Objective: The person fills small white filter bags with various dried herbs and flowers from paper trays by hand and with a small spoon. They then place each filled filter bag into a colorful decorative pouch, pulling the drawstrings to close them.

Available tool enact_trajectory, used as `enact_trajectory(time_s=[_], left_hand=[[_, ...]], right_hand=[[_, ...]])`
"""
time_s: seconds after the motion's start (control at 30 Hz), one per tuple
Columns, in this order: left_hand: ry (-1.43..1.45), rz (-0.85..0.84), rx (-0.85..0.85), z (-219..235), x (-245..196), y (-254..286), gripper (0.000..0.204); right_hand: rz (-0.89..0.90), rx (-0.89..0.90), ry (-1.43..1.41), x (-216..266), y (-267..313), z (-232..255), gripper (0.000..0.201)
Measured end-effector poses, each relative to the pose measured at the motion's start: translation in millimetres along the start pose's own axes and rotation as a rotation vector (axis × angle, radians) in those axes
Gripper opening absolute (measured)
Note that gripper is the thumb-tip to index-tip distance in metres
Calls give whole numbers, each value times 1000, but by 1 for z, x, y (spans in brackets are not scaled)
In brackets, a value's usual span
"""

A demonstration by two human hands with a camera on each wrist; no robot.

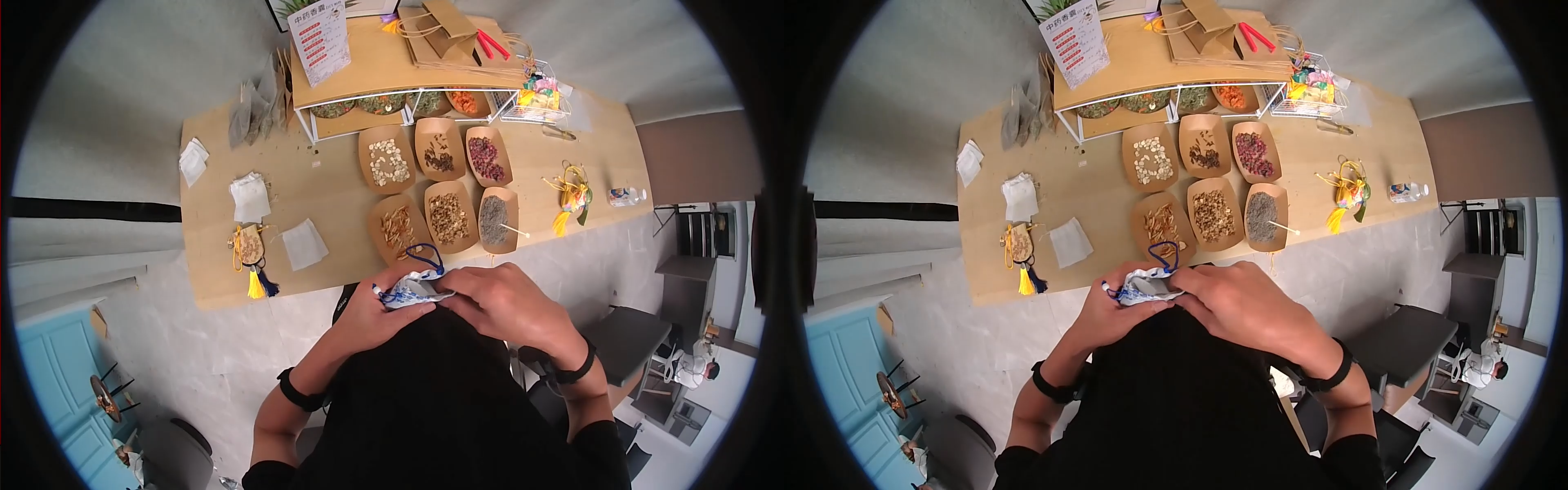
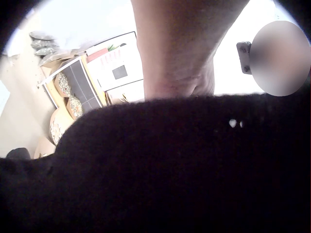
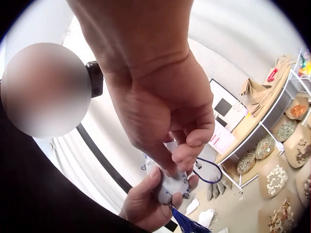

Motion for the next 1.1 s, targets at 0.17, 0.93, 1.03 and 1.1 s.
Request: enact_trajectory(time_s=[0.17,0.93,1.03,1.1], left_hand=[[-166,23,83,7,-7,6,42],[-17,78,218,-21,-3,-42,36],[149,67,103,-40,6,-67,34],[216,65,40,-56,10,-85,38]], right_hand=[[2,87,112,-4,-2,-11,19],[25,129,-40,-47,33,5,26],[-87,-154,-530,-69,64,26,24],[-121,-263,-662,-98,81,24,25]])
Point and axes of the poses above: each hand's wrist, its own y-axis away from the middle knuckle, its own z-axis out of the back of the hand, x = y × z, the point moved 1 cm from there along -y, towards the middle knuckle, and after that the axes turned 13 degrees about x, right-handed, at the moved point
